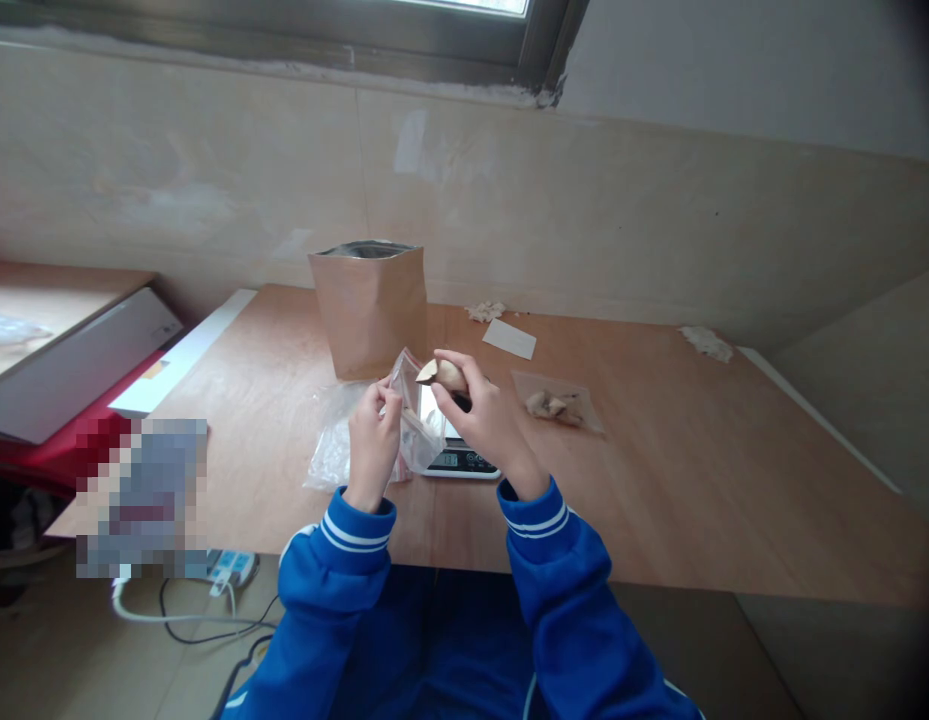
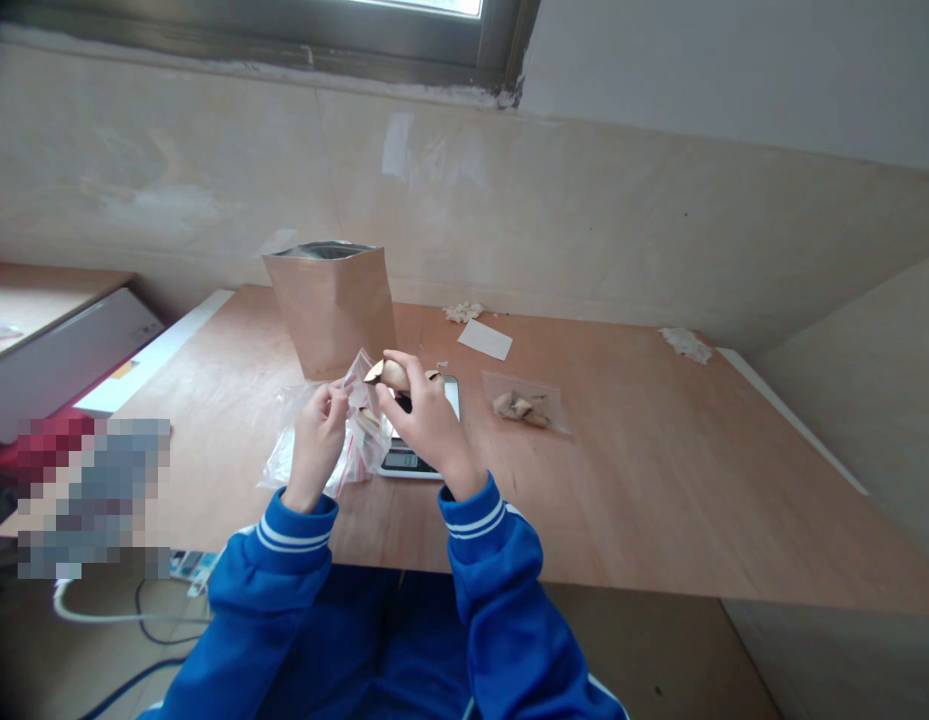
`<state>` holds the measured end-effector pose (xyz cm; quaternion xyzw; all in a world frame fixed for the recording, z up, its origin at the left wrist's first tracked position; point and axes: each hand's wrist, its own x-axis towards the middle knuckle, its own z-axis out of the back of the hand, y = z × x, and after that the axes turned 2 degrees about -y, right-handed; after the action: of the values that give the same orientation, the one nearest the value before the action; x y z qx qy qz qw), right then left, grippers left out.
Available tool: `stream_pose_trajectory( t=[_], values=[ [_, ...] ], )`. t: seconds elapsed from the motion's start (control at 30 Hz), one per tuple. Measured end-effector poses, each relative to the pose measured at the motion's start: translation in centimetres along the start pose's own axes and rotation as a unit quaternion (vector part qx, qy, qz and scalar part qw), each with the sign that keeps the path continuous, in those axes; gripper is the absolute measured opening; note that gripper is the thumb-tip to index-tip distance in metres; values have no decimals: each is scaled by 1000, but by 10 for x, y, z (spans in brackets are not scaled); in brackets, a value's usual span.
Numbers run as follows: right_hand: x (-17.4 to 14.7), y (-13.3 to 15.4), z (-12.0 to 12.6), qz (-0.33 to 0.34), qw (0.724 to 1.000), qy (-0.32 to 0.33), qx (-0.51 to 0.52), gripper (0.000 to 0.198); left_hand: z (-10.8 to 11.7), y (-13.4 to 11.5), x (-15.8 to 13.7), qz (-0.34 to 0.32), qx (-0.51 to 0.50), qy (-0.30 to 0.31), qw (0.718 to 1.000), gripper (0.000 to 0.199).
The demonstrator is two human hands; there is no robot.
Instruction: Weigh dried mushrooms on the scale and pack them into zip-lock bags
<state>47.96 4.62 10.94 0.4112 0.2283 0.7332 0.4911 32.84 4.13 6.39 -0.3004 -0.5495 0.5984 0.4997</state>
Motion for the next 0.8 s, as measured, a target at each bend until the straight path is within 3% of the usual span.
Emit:
stream_pose_trajectory(
  t=[0.1,0.3,0.43,0.63,0.8],
  values=[
    [9,10,2,-2,993,85,-87,55,0,3,-1,2,-23,10,1000,33],
    [21,20,1,-11,987,80,-135,49,-1,10,0,22,-76,10,997,32],
    [24,21,1,-25,996,56,-70,38,-1,12,1,35,-61,10,997,32],
    [34,9,-21,-79,991,-11,108,42,-2,11,-1,46,-51,18,998,33],
    [38,8,-25,-68,989,-16,127,38,-1,10,-2,39,-34,1,999,31]
  ],
)
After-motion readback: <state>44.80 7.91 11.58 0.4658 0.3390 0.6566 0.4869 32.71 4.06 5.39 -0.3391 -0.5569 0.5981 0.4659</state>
